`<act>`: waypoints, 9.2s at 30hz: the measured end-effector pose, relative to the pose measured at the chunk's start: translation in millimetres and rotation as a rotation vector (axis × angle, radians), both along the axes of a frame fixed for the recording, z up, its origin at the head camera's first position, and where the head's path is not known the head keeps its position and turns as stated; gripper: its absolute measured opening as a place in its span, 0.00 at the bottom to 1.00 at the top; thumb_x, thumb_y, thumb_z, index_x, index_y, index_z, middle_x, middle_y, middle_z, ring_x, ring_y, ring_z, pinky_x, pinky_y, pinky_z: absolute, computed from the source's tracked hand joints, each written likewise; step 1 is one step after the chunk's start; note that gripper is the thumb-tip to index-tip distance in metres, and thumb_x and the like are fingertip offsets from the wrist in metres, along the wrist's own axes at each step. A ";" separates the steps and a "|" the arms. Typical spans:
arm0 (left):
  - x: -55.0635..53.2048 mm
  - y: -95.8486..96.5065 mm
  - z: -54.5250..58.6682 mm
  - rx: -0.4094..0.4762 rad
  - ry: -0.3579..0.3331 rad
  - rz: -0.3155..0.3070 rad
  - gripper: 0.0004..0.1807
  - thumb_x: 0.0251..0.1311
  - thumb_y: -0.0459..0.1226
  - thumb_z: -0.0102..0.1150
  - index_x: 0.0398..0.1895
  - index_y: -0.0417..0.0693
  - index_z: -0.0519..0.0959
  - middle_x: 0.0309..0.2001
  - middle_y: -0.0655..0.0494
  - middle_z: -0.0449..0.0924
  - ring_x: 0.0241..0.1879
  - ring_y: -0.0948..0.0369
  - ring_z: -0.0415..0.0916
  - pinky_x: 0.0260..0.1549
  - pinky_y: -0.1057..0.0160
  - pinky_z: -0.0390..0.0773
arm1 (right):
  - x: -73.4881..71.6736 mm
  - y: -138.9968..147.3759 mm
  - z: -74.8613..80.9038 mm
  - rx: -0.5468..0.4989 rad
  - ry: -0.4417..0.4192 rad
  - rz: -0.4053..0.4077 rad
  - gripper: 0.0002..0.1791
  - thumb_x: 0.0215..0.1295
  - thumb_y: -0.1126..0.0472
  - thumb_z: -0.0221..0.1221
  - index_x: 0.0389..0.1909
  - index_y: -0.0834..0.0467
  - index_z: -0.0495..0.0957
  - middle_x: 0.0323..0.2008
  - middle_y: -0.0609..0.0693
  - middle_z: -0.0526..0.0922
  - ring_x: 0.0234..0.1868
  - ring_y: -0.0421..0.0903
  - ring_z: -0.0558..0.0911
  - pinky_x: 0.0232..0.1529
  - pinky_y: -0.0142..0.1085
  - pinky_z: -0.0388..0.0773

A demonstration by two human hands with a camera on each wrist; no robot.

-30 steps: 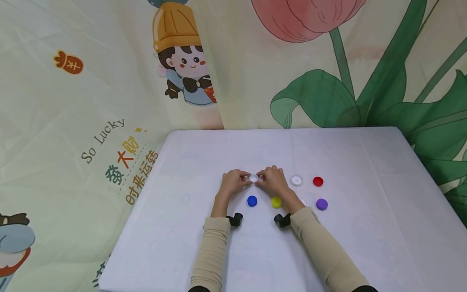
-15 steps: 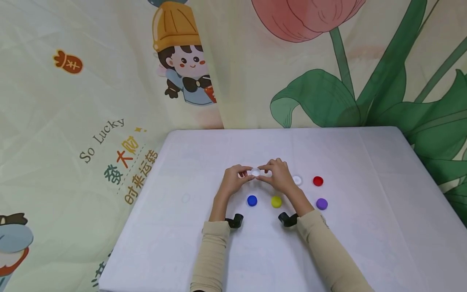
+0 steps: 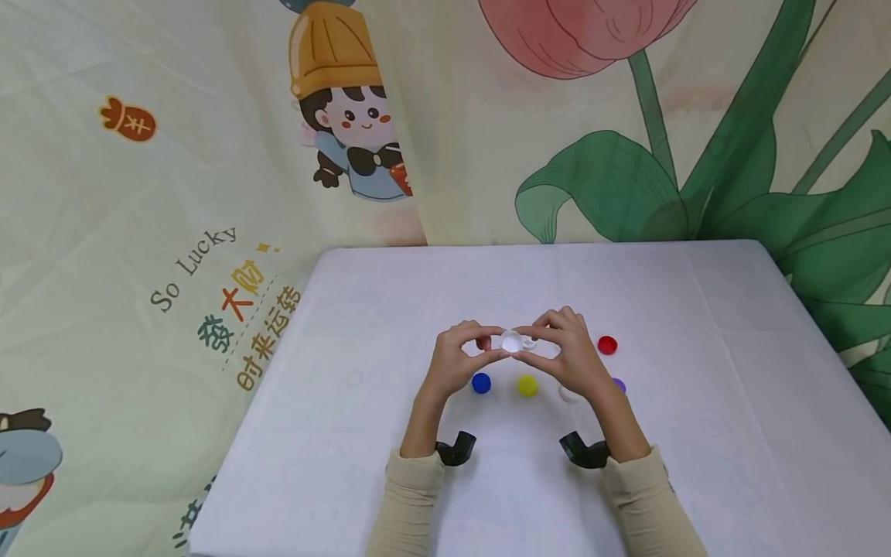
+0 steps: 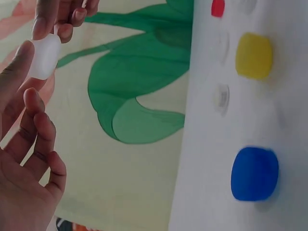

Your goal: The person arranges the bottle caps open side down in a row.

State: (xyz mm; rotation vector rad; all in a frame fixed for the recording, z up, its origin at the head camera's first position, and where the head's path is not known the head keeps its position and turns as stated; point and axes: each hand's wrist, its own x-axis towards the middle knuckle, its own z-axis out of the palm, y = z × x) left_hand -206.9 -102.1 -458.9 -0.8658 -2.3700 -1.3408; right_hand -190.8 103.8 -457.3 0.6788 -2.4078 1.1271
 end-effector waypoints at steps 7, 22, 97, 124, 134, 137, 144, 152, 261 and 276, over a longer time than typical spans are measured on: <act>29.9 14.7 30.5 0.031 0.010 -0.032 0.15 0.39 0.33 0.70 0.35 0.39 0.82 0.18 0.53 0.72 0.26 0.56 0.69 0.31 0.68 0.66 | 20.0 10.3 5.2 -0.030 0.079 0.007 0.19 0.41 0.52 0.70 0.38 0.50 0.83 0.28 0.44 0.74 0.35 0.40 0.63 0.36 0.40 0.55; 24.9 28.3 -9.4 0.062 -0.289 0.032 0.13 0.53 0.46 0.60 0.39 0.51 0.82 0.28 0.60 0.74 0.29 0.65 0.68 0.33 0.55 0.69 | 28.0 20.2 -4.8 -0.021 0.179 -0.044 0.19 0.39 0.54 0.70 0.37 0.50 0.83 0.26 0.42 0.72 0.31 0.40 0.62 0.34 0.37 0.52; 25.9 22.6 4.7 0.043 -0.019 -0.053 0.15 0.44 0.35 0.68 0.38 0.41 0.82 0.23 0.48 0.73 0.25 0.56 0.68 0.26 0.68 0.65 | 32.6 12.4 3.3 -0.225 -0.091 0.017 0.17 0.44 0.63 0.68 0.39 0.59 0.81 0.24 0.52 0.76 0.31 0.41 0.64 0.33 0.27 0.58; -66.0 -28.5 -48.7 -0.424 -0.281 0.206 0.16 0.48 0.43 0.65 0.41 0.49 0.82 0.19 0.59 0.72 0.21 0.63 0.65 0.20 0.68 0.64 | -82.2 -50.0 -60.2 0.252 -0.365 -0.106 0.20 0.47 0.45 0.65 0.40 0.50 0.82 0.20 0.42 0.73 0.30 0.44 0.67 0.35 0.37 0.56; -69.5 -23.2 -64.0 -0.500 -0.311 0.230 0.15 0.46 0.44 0.66 0.39 0.50 0.83 0.17 0.61 0.72 0.19 0.65 0.64 0.22 0.68 0.63 | -86.4 -49.9 -71.4 0.385 -0.389 -0.107 0.18 0.46 0.45 0.66 0.38 0.49 0.83 0.20 0.43 0.72 0.29 0.44 0.66 0.33 0.36 0.56; -70.4 -21.8 -67.6 -0.517 -0.307 0.238 0.15 0.45 0.45 0.67 0.38 0.51 0.83 0.17 0.61 0.72 0.19 0.64 0.65 0.23 0.67 0.64 | -87.9 -49.2 -74.2 0.410 -0.388 -0.098 0.18 0.46 0.46 0.66 0.38 0.49 0.83 0.20 0.43 0.72 0.30 0.44 0.66 0.33 0.36 0.56; -70.8 -16.1 -61.2 -0.604 -0.304 0.255 0.18 0.44 0.47 0.67 0.41 0.54 0.82 0.18 0.63 0.71 0.20 0.65 0.65 0.26 0.66 0.63 | -85.2 -37.9 -65.7 0.396 -0.414 -0.096 0.20 0.47 0.47 0.66 0.42 0.49 0.82 0.23 0.44 0.74 0.30 0.45 0.67 0.34 0.38 0.57; -71.8 16.5 -33.9 -0.636 -0.277 0.210 0.19 0.48 0.47 0.64 0.45 0.54 0.80 0.20 0.61 0.71 0.22 0.63 0.66 0.31 0.63 0.63 | -79.6 -4.0 -52.6 0.244 -0.474 -0.194 0.20 0.50 0.51 0.65 0.45 0.51 0.80 0.27 0.48 0.75 0.34 0.48 0.67 0.37 0.40 0.56; -8.2 40.0 20.0 -0.142 0.087 -0.085 0.16 0.46 0.47 0.66 0.40 0.53 0.82 0.24 0.61 0.73 0.28 0.66 0.68 0.32 0.66 0.65 | 7.4 39.3 1.8 -0.146 -0.249 -0.016 0.10 0.57 0.56 0.60 0.38 0.55 0.82 0.29 0.45 0.76 0.33 0.42 0.64 0.31 0.38 0.61; -19.7 39.5 14.2 -0.148 -0.033 -0.063 0.15 0.50 0.46 0.63 0.40 0.51 0.82 0.23 0.63 0.72 0.27 0.67 0.68 0.26 0.69 0.69 | -9.6 36.3 -2.6 -0.152 -0.200 -0.039 0.17 0.49 0.49 0.65 0.40 0.50 0.81 0.27 0.43 0.75 0.33 0.42 0.65 0.33 0.38 0.62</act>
